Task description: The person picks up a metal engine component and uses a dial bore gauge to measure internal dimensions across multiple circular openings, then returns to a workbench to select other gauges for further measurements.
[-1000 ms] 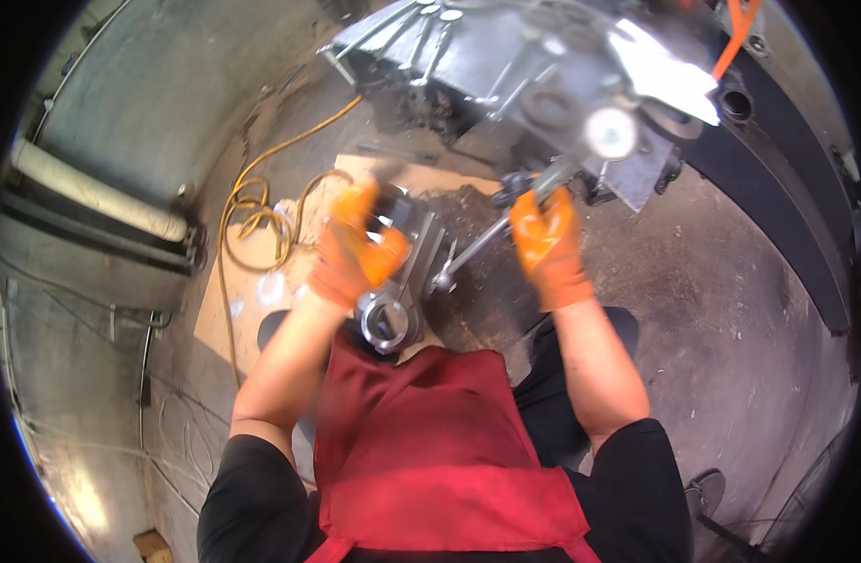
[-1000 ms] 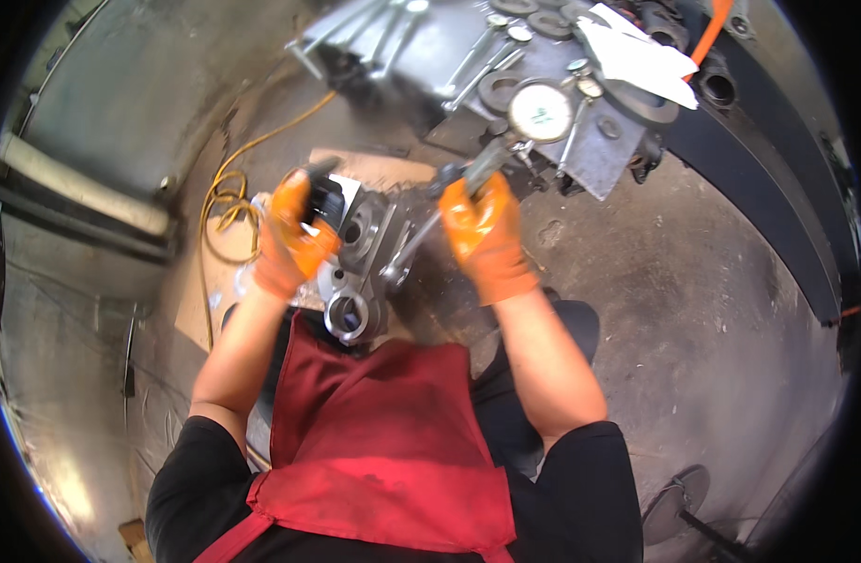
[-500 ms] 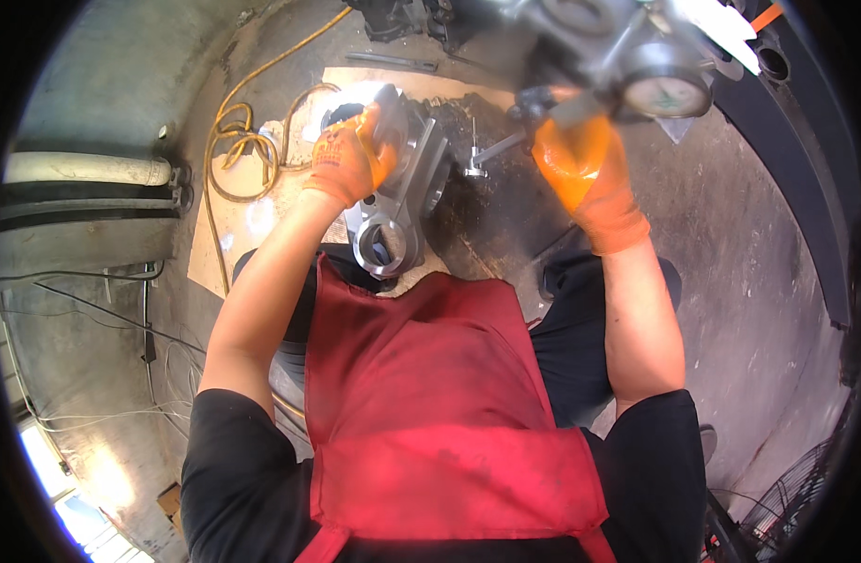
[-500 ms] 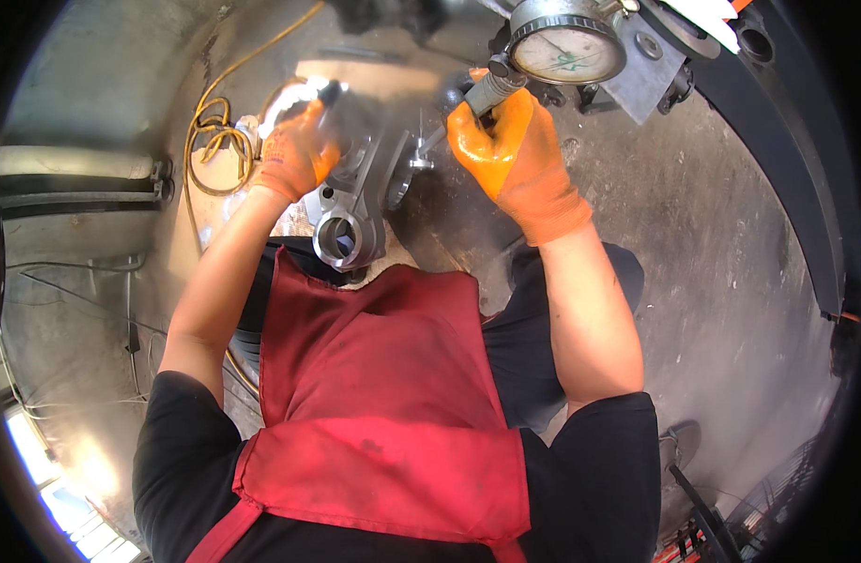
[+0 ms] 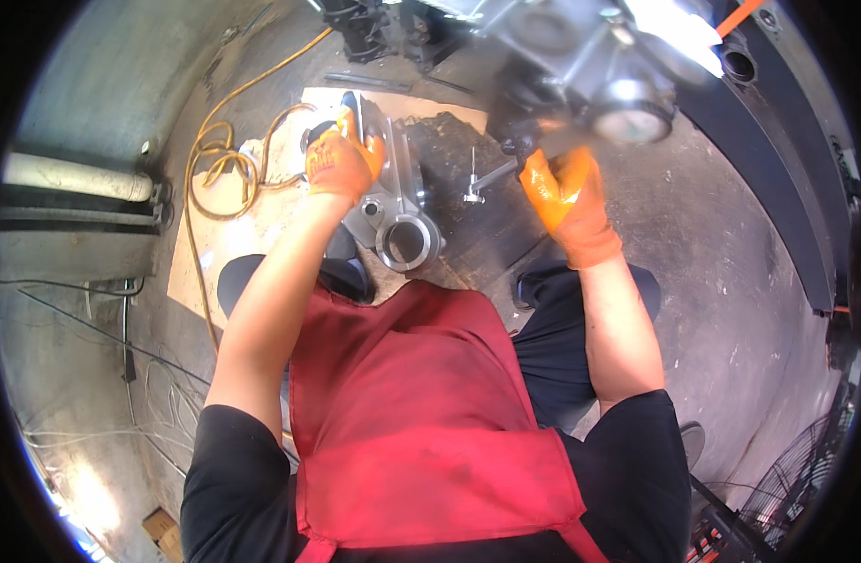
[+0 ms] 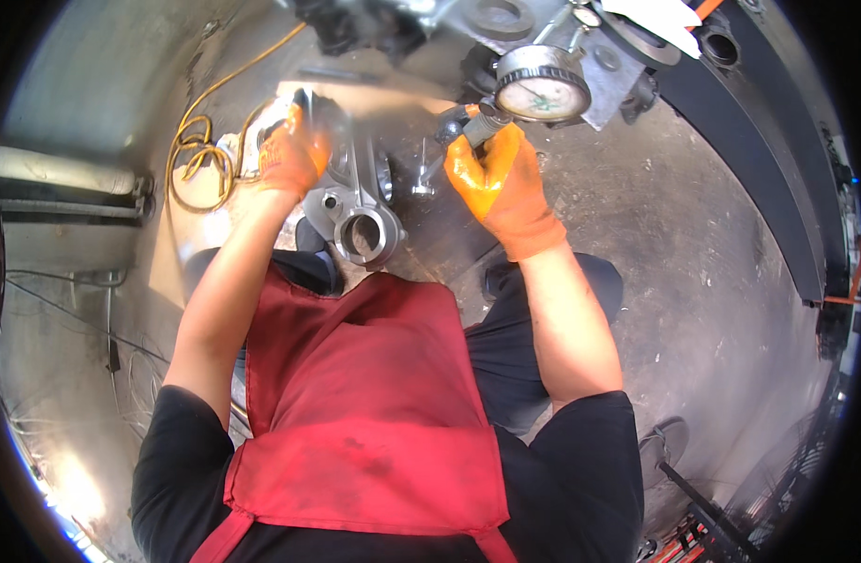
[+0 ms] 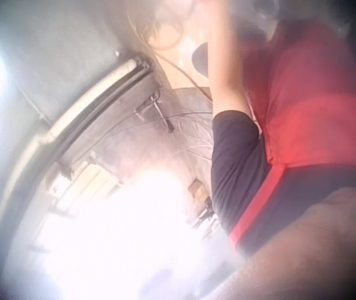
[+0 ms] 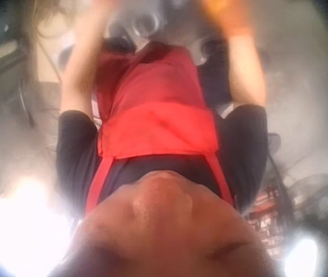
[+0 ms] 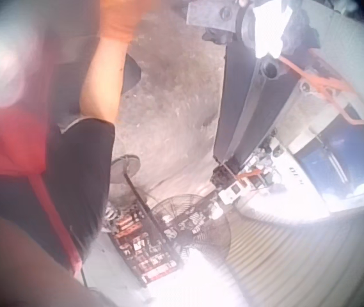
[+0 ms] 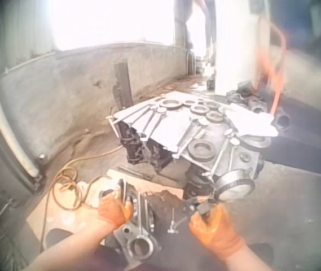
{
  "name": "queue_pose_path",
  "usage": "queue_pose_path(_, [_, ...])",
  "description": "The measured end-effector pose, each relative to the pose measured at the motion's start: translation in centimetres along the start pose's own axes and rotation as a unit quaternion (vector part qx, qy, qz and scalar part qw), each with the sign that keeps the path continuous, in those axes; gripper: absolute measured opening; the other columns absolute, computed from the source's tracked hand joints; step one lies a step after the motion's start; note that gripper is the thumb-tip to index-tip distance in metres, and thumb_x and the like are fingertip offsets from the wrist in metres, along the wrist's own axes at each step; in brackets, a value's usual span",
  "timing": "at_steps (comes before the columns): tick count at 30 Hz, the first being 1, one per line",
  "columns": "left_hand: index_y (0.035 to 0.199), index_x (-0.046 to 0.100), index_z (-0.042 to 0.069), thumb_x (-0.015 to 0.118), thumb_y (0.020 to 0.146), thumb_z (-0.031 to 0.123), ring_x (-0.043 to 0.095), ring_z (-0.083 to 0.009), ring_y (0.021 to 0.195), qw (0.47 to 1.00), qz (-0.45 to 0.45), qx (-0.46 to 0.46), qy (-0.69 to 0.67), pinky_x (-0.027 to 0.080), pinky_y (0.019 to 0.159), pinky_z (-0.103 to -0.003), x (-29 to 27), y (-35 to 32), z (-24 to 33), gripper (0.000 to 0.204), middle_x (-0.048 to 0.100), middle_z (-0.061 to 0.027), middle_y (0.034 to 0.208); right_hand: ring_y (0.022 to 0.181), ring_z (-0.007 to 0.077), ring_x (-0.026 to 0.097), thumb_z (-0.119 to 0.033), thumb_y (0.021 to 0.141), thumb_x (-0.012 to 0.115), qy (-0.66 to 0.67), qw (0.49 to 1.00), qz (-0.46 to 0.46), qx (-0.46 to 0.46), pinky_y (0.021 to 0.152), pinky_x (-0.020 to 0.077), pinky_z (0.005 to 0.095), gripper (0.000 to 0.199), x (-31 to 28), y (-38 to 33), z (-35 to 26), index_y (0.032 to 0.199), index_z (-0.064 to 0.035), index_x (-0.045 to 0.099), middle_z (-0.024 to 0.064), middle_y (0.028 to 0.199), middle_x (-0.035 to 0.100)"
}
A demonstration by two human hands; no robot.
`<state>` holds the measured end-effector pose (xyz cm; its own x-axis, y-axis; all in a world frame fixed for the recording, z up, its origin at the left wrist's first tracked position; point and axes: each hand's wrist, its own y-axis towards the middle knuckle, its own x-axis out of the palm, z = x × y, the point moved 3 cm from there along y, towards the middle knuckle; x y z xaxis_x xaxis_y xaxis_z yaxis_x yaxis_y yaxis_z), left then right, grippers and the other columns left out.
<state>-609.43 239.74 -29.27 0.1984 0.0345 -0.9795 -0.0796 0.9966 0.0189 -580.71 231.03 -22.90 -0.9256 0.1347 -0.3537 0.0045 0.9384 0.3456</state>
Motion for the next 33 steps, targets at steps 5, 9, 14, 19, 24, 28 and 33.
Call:
queue_pose_path(5, [0.148, 0.046, 0.006, 0.053, 0.090, 0.041, 0.068, -0.0412, 0.103, 0.999, -0.019, 0.028, 0.043, 0.051, 0.095, -0.048, 0.3, 1.2, 2.8, 0.068, 0.069, -0.0265, 0.110, 0.064, 0.0215, 0.063, -0.014, 0.092, 0.061, 0.031, 0.998, 0.053, 0.007, 0.061, 0.0483, 0.0349, 0.015, -1.8, -0.3, 0.9, 0.098, -0.0011, 0.065, 0.0096, 0.071, 0.063])
queue_pose_path(9, [0.151, 0.043, 0.007, 0.053, 0.090, 0.045, 0.066, -0.0412, 0.111, 1.000, -0.021, 0.010, 0.018, 0.048, 0.100, -0.047, -0.3, 3.5, -0.4, 0.073, 0.068, -0.0278, 0.117, 0.062, 0.0227, 0.062, -0.015, 0.091, 0.061, 0.029, 0.997, 0.077, -0.009, 0.060, 0.0477, 0.0356, 0.017, -3.2, -0.9, 1.0, 0.097, 0.0006, 0.063, 0.0100, 0.068, 0.063])
queue_pose_path(14, [0.157, 0.032, 0.008, 0.061, 0.087, 0.042, 0.061, -0.0407, 0.121, 0.954, -0.074, 0.007, -0.290, 0.045, 0.102, -0.043, 1.8, 9.9, -14.6, 0.083, 0.064, -0.0292, 0.125, 0.061, 0.0228, 0.062, -0.017, 0.090, 0.063, 0.026, 0.993, 0.096, -0.061, 0.059, 0.0478, 0.0364, 0.019, -3.2, -0.8, 0.3, 0.096, 0.0014, 0.061, 0.0102, 0.065, 0.061])
queue_pose_path(19, [0.158, 0.025, 0.004, 0.066, 0.086, 0.034, 0.058, -0.0392, 0.126, 0.993, -0.078, -0.081, 0.039, 0.045, 0.104, -0.041, -2.3, 10.0, -18.4, 0.088, 0.061, -0.0294, 0.132, 0.060, 0.0224, 0.061, -0.014, 0.090, 0.064, 0.023, 0.996, 0.082, -0.012, 0.058, 0.0471, 0.0362, 0.019, -2.6, -0.2, 0.5, 0.101, 0.0019, 0.062, 0.0105, 0.066, 0.060])
queue_pose_path(24, [0.156, 0.029, 0.002, 0.065, 0.087, 0.030, 0.055, -0.0369, 0.130, 0.992, 0.034, -0.123, 0.018, 0.044, 0.107, -0.038, 3.4, 8.1, -36.6, 0.083, 0.055, -0.0291, 0.140, 0.063, 0.0178, 0.060, -0.009, 0.093, 0.063, -0.023, 0.999, 0.037, 0.028, 0.059, 0.0469, 0.0334, 0.022, -1.0, -0.7, 3.7, 0.111, 0.0016, 0.061, 0.0108, 0.075, 0.063])
queue_pose_path(28, [0.153, 0.031, -0.002, 0.064, 0.087, 0.024, 0.057, -0.0322, 0.127, 0.967, 0.036, -0.210, -0.141, 0.044, 0.106, -0.036, 8.8, 4.2, -48.9, 0.078, 0.056, -0.0238, 0.140, 0.073, 0.0097, 0.058, -0.008, 0.099, 0.058, 0.099, 0.985, 0.015, 0.139, 0.064, 0.0473, 0.0271, 0.021, 0.7, -0.1, 4.1, 0.117, 0.0013, 0.059, 0.0072, 0.091, 0.069])
queue_pose_path(33, [0.152, 0.036, 0.003, 0.062, 0.083, 0.001, 0.062, -0.0215, 0.102, 0.838, 0.004, -0.268, -0.474, 0.050, 0.092, -0.033, 17.0, 2.7, -53.1, 0.074, 0.061, -0.0103, 0.124, 0.074, 0.0072, 0.055, -0.016, 0.102, 0.059, -0.005, 0.985, 0.027, 0.170, 0.068, 0.0463, 0.0236, 0.023, 2.4, 0.9, 5.2, 0.118, 0.0003, 0.060, 0.0049, 0.097, 0.069])
